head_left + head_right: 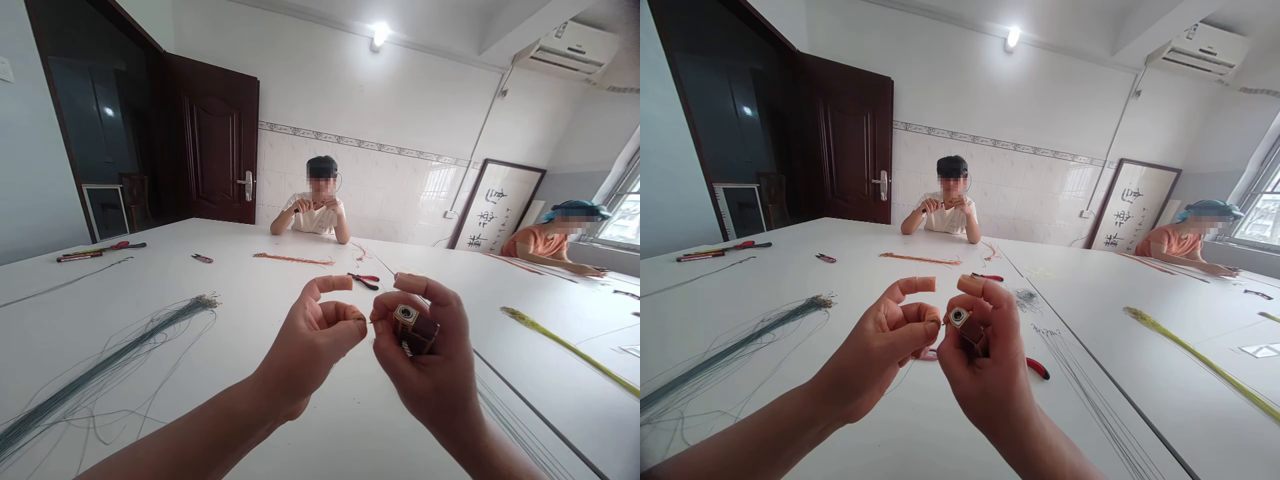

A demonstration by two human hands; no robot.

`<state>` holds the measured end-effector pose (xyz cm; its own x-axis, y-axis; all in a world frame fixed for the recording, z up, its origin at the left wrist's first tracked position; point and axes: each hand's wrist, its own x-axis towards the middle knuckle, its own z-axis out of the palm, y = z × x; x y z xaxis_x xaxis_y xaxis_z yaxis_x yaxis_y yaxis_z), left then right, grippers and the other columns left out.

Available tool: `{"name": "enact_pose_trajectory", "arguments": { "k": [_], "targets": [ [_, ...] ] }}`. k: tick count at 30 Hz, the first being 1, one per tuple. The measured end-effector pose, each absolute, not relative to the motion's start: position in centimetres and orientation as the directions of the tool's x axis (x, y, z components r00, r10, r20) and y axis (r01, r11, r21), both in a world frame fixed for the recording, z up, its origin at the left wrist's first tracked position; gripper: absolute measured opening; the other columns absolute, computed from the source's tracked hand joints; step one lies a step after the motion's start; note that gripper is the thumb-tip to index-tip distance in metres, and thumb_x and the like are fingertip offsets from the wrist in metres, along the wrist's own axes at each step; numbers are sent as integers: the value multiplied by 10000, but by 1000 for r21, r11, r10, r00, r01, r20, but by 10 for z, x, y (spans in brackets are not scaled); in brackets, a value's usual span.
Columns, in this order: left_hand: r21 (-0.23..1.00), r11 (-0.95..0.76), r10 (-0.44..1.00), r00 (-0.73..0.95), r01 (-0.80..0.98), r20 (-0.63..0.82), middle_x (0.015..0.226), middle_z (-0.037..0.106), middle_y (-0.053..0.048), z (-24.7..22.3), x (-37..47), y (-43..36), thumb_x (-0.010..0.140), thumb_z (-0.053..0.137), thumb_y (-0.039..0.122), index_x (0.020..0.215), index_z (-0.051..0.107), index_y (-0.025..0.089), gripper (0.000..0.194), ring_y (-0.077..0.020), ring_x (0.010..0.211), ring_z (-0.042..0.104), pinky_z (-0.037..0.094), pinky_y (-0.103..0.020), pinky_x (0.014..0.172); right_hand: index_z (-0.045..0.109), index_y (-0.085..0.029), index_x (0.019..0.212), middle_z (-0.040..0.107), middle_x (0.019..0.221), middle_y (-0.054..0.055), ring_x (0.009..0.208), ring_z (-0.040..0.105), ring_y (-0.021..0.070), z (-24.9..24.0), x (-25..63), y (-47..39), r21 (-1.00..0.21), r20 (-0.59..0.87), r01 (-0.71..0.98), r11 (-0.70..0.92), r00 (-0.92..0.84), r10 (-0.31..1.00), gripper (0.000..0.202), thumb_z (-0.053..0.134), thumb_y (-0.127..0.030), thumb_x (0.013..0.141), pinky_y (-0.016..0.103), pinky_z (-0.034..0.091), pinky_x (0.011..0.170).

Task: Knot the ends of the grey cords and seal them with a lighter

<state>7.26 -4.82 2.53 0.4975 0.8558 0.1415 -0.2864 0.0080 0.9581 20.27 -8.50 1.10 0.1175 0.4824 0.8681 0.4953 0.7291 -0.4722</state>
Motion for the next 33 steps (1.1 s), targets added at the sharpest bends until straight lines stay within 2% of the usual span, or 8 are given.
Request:
{"name": "enact_pose_trajectory", "arguments": {
  "k": [4,8,17,20,24,27,33],
  "targets": [
    [956,-2,859,489,-294,152,749,599,47,24,73,-46,773,694,218,1155,436,251,463,-94,699,523,411,-282,683,404,-266,1104,563,731,-31,471,516,83,8,203,-82,-488,859,490,722,122,497,409,471,-44,767,178,428,369],
    [958,-40,858,482,-284,179,725,617,38,23,73,-45,749,733,279,1173,406,242,537,-118,718,562,443,-324,731,420,-266,1113,580,772,-23,488,536,79,4,203,-80,-460,877,526,715,143,459,442,492,-30,746,183,461,394],
    [965,-5,838,526,-262,147,651,555,72,22,73,-45,818,610,157,1187,383,247,442,-83,644,490,405,-301,705,421,-285,1152,592,846,-17,558,588,91,-3,206,-79,-463,872,530,711,127,473,507,522,-23,729,206,519,444],
    [960,6,827,541,-281,153,678,559,65,23,73,-46,813,623,170,1189,384,245,451,-84,657,487,403,-297,708,448,-275,1106,589,796,-24,540,581,94,2,208,-80,-507,851,527,682,181,493,428,543,-58,750,203,503,433],
    [959,-9,847,507,-283,158,732,576,52,25,72,-47,812,632,182,1200,380,264,469,-95,711,521,424,-308,751,501,-262,1014,631,748,-23,539,587,97,11,209,-84,-620,770,467,630,207,604,290,545,-108,772,189,488,435],
    [958,-36,860,479,-286,175,715,559,61,24,72,-47,805,639,176,1188,392,266,465,-87,700,510,427,-284,733,520,-279,1019,653,782,-20,576,592,97,10,208,-85,-654,745,430,623,217,631,299,558,-121,768,180,486,458],
    [961,-89,875,441,-261,200,679,551,58,24,76,-47,764,681,211,1161,398,244,489,-111,656,520,437,-282,640,499,-292,1007,620,722,-35,502,506,92,3,207,-79,-673,724,439,595,229,651,299,570,-137,761,193,427,423]
  ]
}}
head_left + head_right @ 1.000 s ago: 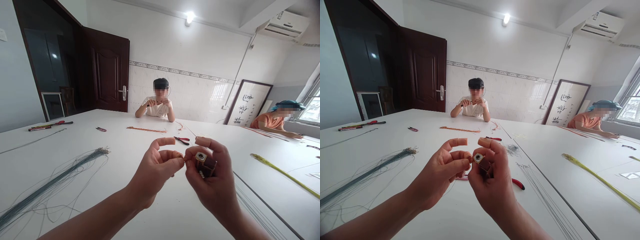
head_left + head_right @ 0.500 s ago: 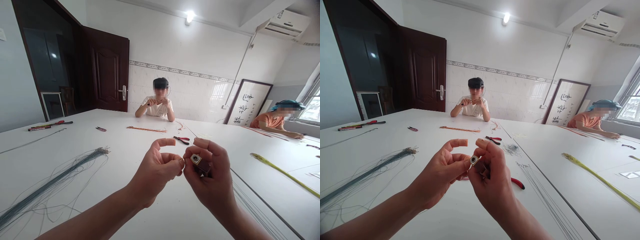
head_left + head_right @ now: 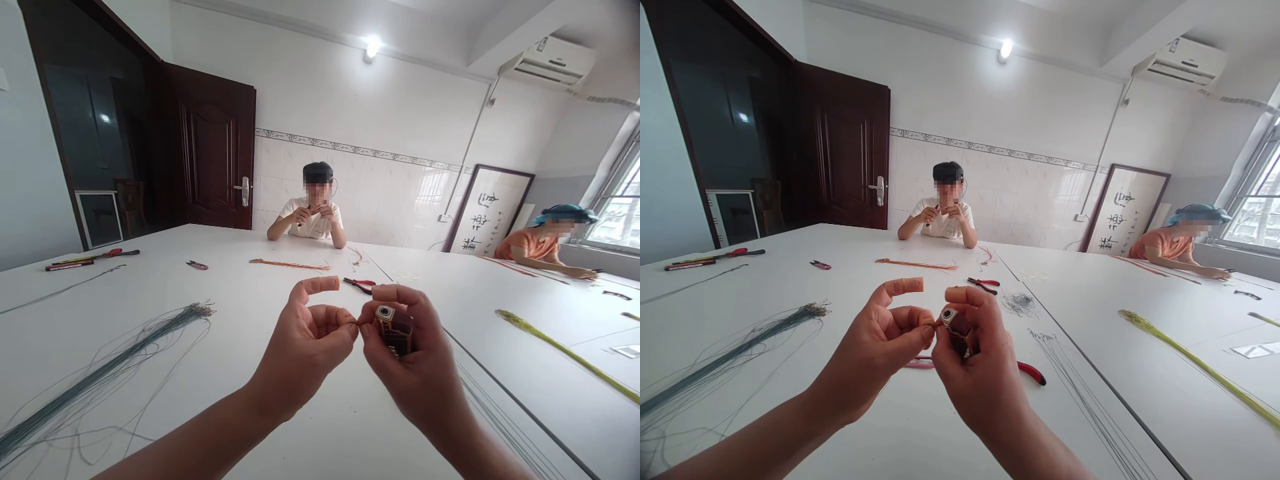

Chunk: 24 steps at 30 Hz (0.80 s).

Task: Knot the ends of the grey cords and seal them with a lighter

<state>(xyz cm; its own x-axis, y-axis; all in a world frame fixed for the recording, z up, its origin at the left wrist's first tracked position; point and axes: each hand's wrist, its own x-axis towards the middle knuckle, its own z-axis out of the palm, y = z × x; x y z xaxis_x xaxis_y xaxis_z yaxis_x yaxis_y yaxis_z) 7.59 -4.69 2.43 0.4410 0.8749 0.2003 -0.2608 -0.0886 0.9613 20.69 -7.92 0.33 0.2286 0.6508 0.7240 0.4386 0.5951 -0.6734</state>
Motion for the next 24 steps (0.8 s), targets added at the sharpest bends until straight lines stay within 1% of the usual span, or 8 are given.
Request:
{"name": "enact_pose_trajectory", "arguments": {
  "k": [3,7,10,14,16,18,21,24],
  "targets": [
    [965,-87,878,439,-247,191,674,558,56,25,77,-47,759,684,223,1155,397,243,489,-117,655,531,432,-270,620,490,-287,995,608,716,-43,504,496,82,4,207,-78,-703,704,376,604,243,667,304,572,-125,752,184,436,438],
    [954,-101,886,410,-282,215,720,585,35,25,78,-49,729,709,229,1107,443,239,463,-118,665,539,410,-235,569,508,-281,996,624,762,-35,559,565,88,7,207,-78,-743,668,283,607,259,697,292,581,-129,758,180,469,466],
    [948,-118,898,376,-294,229,692,575,42,24,80,-50,710,715,221,1086,455,234,457,-114,633,526,393,-222,540,513,-284,1004,628,779,-32,584,583,94,6,206,-79,-731,681,295,616,254,687,294,584,-134,761,182,476,474],
    [943,-126,896,372,-307,241,640,551,58,24,79,-50,711,691,196,1099,437,227,465,-112,610,517,397,-228,552,510,-289,1012,623,754,-33,535,536,86,3,204,-80,-683,725,362,634,236,647,292,577,-140,771,183,448,449],
    [948,-124,891,387,-294,237,646,554,62,25,77,-49,725,671,175,1108,428,225,457,-96,597,498,393,-222,565,512,-284,1012,632,758,-26,524,523,85,4,205,-80,-683,725,360,635,233,648,285,584,-146,773,182,433,436],
    [955,-119,888,400,-272,225,658,558,65,27,75,-48,743,653,160,1116,418,224,446,-77,578,466,384,-214,571,514,-278,1005,640,764,-22,501,505,77,7,206,-81,-710,701,327,624,246,669,270,594,-163,775,172,404,407],
    [955,-119,889,399,-271,224,675,564,68,29,74,-47,755,644,147,1124,407,226,445,-68,578,447,377,-208,571,512,-274,1013,645,780,-23,443,448,55,11,208,-82,-781,622,279,559,258,739,270,604,-186,775,160,353,359],
    [950,-121,883,405,-287,235,675,560,73,29,74,-47,763,638,139,1117,406,226,433,-66,582,448,381,-210,579,508,-273,1025,643,790,-28,428,415,46,12,207,-83,-825,561,255,505,255,788,299,614,-190,758,160,341,349]
  ]
}}
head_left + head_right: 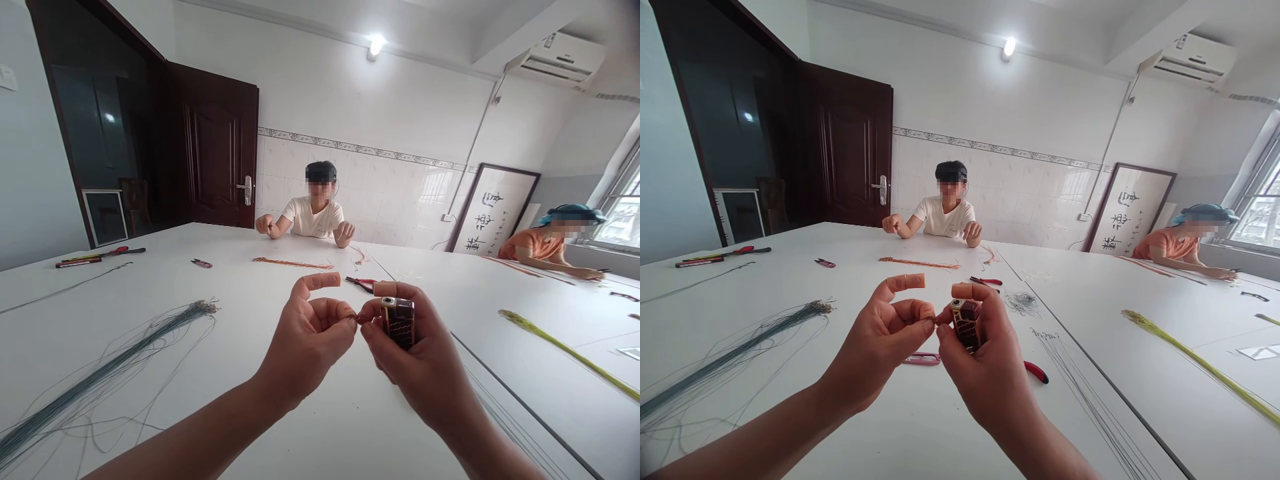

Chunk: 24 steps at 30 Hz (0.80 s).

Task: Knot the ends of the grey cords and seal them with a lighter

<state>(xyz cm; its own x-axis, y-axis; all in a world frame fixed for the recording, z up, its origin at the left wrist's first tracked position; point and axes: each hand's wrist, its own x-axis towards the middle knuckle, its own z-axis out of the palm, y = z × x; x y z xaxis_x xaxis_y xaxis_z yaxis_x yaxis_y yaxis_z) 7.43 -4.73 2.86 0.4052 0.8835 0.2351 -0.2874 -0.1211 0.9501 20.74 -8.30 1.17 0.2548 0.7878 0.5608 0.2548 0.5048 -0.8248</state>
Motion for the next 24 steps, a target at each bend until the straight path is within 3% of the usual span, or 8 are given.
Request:
{"name": "enact_pose_trajectory", "arguments": {
  "k": [8,17,24],
  "targets": [
    [950,-100,867,441,-297,230,670,553,67,23,74,-46,772,625,141,1108,426,238,403,-77,595,466,382,-225,597,524,-260,1010,611,780,-33,417,393,43,10,205,-85,-852,522,190,488,229,822,295,601,-188,734,170,310,344],
    [954,-129,853,460,-271,247,673,544,67,25,76,-48,744,653,140,1116,416,243,453,-87,594,475,404,-229,571,522,-253,989,552,657,-51,477,433,76,11,206,-84,-810,581,274,519,243,777,281,606,-198,727,187,384,414],
    [956,-122,863,446,-269,235,677,547,67,24,72,-48,772,619,138,1131,422,246,423,-69,585,448,377,-200,547,526,-264,1005,571,683,-44,464,414,67,13,215,-85,-773,615,354,526,221,757,270,597,-196,753,180,366,405]
  ]
}}
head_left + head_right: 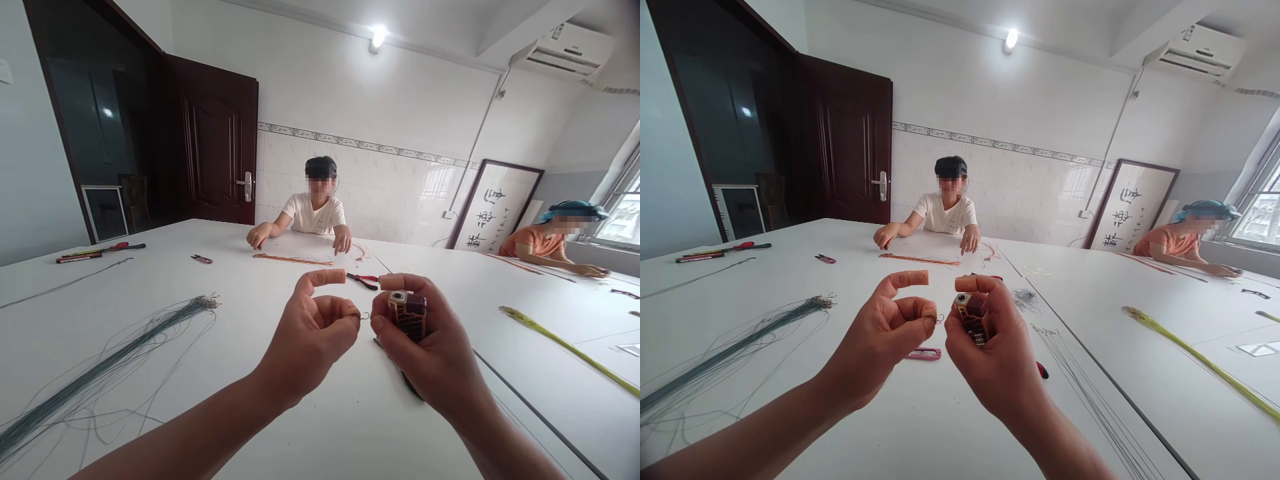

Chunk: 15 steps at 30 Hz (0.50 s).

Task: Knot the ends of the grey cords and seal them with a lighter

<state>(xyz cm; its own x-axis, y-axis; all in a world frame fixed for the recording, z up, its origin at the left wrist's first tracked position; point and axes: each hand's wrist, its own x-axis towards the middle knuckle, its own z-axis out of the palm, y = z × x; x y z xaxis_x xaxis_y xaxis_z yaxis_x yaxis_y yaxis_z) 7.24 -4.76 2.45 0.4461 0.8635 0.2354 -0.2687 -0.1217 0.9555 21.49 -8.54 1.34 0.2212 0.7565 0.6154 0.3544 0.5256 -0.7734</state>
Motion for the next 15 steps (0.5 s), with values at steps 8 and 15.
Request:
{"name": "enact_pose_trajectory", "arguments": {
  "k": [8,15],
  "targets": [
    [941,-147,859,432,-305,274,670,548,80,25,73,-44,794,614,137,1137,412,236,411,-48,585,429,380,-203,584,520,-283,1023,631,763,-27,537,524,85,11,212,-84,-759,633,355,546,206,746,295,618,-212,754,186,434,452],
    [949,-119,846,470,-292,251,669,545,78,22,74,-48,792,612,145,1135,415,239,407,-64,601,451,387,-218,576,457,-318,1083,609,761,-51,509,493,76,10,213,-86,-752,630,378,540,168,758,361,588,-204,768,183,428,447]
  ]
}}
